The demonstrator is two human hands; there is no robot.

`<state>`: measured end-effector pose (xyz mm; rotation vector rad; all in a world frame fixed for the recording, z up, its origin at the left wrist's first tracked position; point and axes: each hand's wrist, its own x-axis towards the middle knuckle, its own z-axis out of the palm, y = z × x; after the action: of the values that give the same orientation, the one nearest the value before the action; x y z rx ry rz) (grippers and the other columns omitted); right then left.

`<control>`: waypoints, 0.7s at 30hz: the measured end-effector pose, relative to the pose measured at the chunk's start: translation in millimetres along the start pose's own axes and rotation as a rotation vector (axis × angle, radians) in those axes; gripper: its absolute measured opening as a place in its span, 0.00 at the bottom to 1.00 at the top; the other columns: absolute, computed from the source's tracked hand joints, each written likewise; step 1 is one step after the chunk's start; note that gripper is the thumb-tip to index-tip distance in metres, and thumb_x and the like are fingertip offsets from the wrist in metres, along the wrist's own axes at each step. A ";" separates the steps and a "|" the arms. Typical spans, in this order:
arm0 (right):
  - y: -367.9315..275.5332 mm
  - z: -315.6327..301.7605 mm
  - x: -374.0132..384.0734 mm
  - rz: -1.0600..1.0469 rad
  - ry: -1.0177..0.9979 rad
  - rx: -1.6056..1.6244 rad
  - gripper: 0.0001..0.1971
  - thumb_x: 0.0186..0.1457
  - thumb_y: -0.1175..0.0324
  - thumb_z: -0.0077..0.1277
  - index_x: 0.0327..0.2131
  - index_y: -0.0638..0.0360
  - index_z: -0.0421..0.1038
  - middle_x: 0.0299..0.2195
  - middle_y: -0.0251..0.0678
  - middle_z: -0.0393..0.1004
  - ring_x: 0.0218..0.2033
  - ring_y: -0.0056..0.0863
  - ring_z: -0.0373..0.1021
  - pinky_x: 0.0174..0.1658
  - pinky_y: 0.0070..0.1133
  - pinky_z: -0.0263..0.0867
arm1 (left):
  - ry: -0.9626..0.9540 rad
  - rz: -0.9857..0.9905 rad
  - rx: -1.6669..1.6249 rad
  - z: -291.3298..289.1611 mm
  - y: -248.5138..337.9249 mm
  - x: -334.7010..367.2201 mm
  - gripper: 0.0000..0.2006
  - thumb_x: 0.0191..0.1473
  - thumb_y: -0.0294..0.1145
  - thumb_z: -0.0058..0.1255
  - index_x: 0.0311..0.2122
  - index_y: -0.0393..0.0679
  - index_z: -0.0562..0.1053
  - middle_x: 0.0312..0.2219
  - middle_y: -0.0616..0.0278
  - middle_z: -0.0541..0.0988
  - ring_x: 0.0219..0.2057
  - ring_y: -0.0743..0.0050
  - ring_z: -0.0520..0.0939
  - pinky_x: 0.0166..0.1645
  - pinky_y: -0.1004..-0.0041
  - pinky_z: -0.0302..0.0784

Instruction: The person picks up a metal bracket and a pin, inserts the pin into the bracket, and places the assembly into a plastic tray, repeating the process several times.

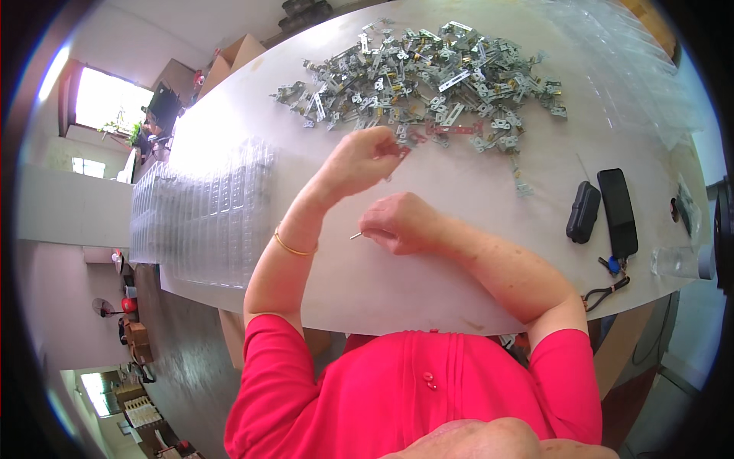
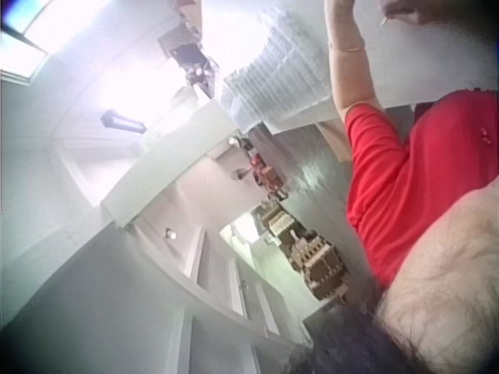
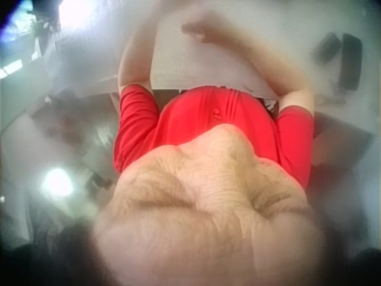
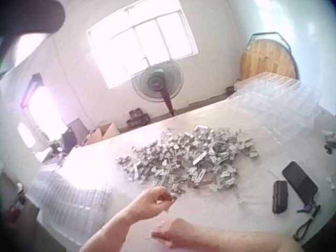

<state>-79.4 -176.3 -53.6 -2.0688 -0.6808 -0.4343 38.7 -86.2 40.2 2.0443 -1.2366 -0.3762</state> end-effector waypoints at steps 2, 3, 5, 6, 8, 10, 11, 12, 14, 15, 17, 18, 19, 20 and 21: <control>-3.1 -4.1 -0.5 0.027 -0.055 0.038 0.04 0.50 0.69 0.55 0.31 0.54 0.75 0.28 0.38 0.77 0.29 0.42 0.74 0.33 0.33 0.70 | -0.169 -0.383 -0.203 -15.0 -10.9 -8.3 0.06 0.49 0.25 0.56 0.31 0.35 0.74 0.24 0.67 0.76 0.26 0.84 0.74 0.32 0.78 0.70; -3.8 -6.6 -2.5 0.082 -0.028 0.142 0.04 0.50 0.72 0.55 0.31 0.56 0.75 0.27 0.37 0.76 0.29 0.36 0.74 0.33 0.30 0.69 | -0.216 -0.363 -0.028 -20.0 -15.7 -11.1 0.07 0.49 0.28 0.56 0.31 0.34 0.75 0.23 0.69 0.75 0.26 0.86 0.72 0.31 0.79 0.70; -3.8 -5.7 -3.3 0.129 -0.012 0.255 0.04 0.51 0.75 0.56 0.32 0.58 0.75 0.27 0.36 0.75 0.28 0.31 0.73 0.33 0.26 0.69 | -0.252 -0.398 -0.046 -23.1 -36.5 -21.2 0.09 0.49 0.30 0.56 0.31 0.34 0.75 0.23 0.68 0.75 0.26 0.85 0.73 0.31 0.79 0.71; -2.1 -3.9 -3.0 0.180 0.068 0.357 0.03 0.53 0.74 0.55 0.33 0.58 0.75 0.27 0.33 0.75 0.26 0.25 0.72 0.32 0.23 0.69 | -0.292 -0.426 -0.065 -23.2 -46.4 -27.0 0.10 0.50 0.32 0.57 0.32 0.35 0.75 0.23 0.68 0.76 0.26 0.85 0.73 0.31 0.78 0.71; 0.5 -3.0 -2.5 0.234 0.142 0.460 0.03 0.56 0.73 0.54 0.35 0.57 0.74 0.26 0.30 0.76 0.25 0.19 0.71 0.31 0.19 0.68 | -0.262 -0.456 -0.017 -20.5 -45.3 -30.3 0.10 0.50 0.33 0.58 0.31 0.35 0.75 0.23 0.66 0.76 0.27 0.84 0.75 0.31 0.78 0.72; 1.4 -3.5 -0.6 0.412 0.377 0.736 0.03 0.60 0.74 0.52 0.37 0.59 0.74 0.26 0.27 0.74 0.26 0.11 0.67 0.30 0.14 0.66 | -0.236 -0.484 0.028 -15.1 -43.3 -32.7 0.11 0.51 0.34 0.58 0.31 0.35 0.75 0.22 0.63 0.77 0.27 0.82 0.76 0.32 0.77 0.72; 3.3 -5.4 1.1 0.390 0.446 0.753 0.03 0.62 0.73 0.50 0.37 0.59 0.73 0.26 0.27 0.73 0.26 0.13 0.69 0.29 0.14 0.66 | -0.148 -0.498 0.085 -11.2 -41.7 -35.1 0.13 0.51 0.36 0.59 0.33 0.35 0.75 0.24 0.59 0.78 0.28 0.77 0.78 0.33 0.75 0.73; 5.2 -8.8 2.9 0.395 0.442 0.752 0.03 0.62 0.73 0.50 0.37 0.59 0.73 0.26 0.27 0.73 0.26 0.13 0.69 0.29 0.14 0.66 | -0.060 -0.512 0.143 -6.3 -39.8 -37.8 0.15 0.51 0.39 0.61 0.35 0.35 0.74 0.26 0.55 0.79 0.29 0.72 0.80 0.34 0.72 0.74; 9.3 -15.3 6.8 0.545 0.582 0.719 0.03 0.63 0.73 0.49 0.37 0.59 0.72 0.25 0.27 0.72 0.25 0.12 0.68 0.27 0.13 0.65 | 0.031 -0.429 0.235 9.2 -31.6 -50.0 0.16 0.52 0.39 0.60 0.37 0.35 0.74 0.28 0.53 0.79 0.30 0.67 0.80 0.36 0.69 0.75; 12.6 -17.7 8.1 0.546 0.624 0.746 0.03 0.64 0.71 0.49 0.38 0.58 0.72 0.24 0.26 0.72 0.24 0.11 0.67 0.26 0.13 0.64 | 0.119 -0.340 0.330 16.3 -28.6 -53.5 0.17 0.52 0.40 0.60 0.39 0.36 0.73 0.30 0.51 0.79 0.31 0.62 0.81 0.38 0.66 0.76; 18.2 -20.7 9.4 0.558 0.636 0.714 0.04 0.64 0.70 0.50 0.38 0.58 0.72 0.24 0.26 0.72 0.23 0.11 0.67 0.26 0.13 0.63 | 0.200 -0.239 0.420 31.1 -40.4 -62.3 0.18 0.53 0.40 0.60 0.41 0.36 0.72 0.31 0.51 0.79 0.33 0.58 0.81 0.39 0.63 0.75; 20.3 -21.4 10.5 0.569 0.655 0.683 0.04 0.64 0.69 0.50 0.39 0.58 0.72 0.24 0.26 0.72 0.23 0.11 0.66 0.25 0.13 0.63 | 0.276 -0.133 0.514 38.1 -48.3 -66.0 0.18 0.54 0.40 0.59 0.42 0.37 0.72 0.32 0.52 0.78 0.34 0.55 0.80 0.39 0.61 0.75; 21.9 -22.6 11.1 0.584 0.669 0.662 0.05 0.64 0.69 0.50 0.39 0.58 0.72 0.23 0.26 0.72 0.23 0.11 0.66 0.25 0.13 0.64 | 0.358 -0.093 0.493 43.2 -50.0 -65.3 0.15 0.57 0.37 0.56 0.43 0.36 0.73 0.28 0.56 0.78 0.31 0.62 0.80 0.37 0.64 0.75; 22.2 -23.2 11.0 0.585 0.664 0.660 0.05 0.64 0.69 0.50 0.39 0.58 0.72 0.23 0.26 0.72 0.23 0.11 0.66 0.25 0.13 0.64 | 0.362 -0.097 0.490 46.1 -51.6 -64.9 0.15 0.57 0.37 0.56 0.43 0.36 0.73 0.28 0.56 0.78 0.31 0.62 0.80 0.37 0.64 0.75; 21.7 -23.3 10.8 0.605 0.662 0.647 0.05 0.64 0.69 0.50 0.39 0.58 0.72 0.23 0.26 0.72 0.23 0.11 0.67 0.25 0.13 0.64 | 0.413 -0.157 0.250 47.9 -52.8 -64.6 0.14 0.59 0.36 0.55 0.44 0.36 0.74 0.27 0.59 0.77 0.29 0.68 0.79 0.33 0.68 0.73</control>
<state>-58.8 -202.5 -49.1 -1.2951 0.1989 -0.4322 13.6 -35.4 -37.6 2.2894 -0.9083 0.1368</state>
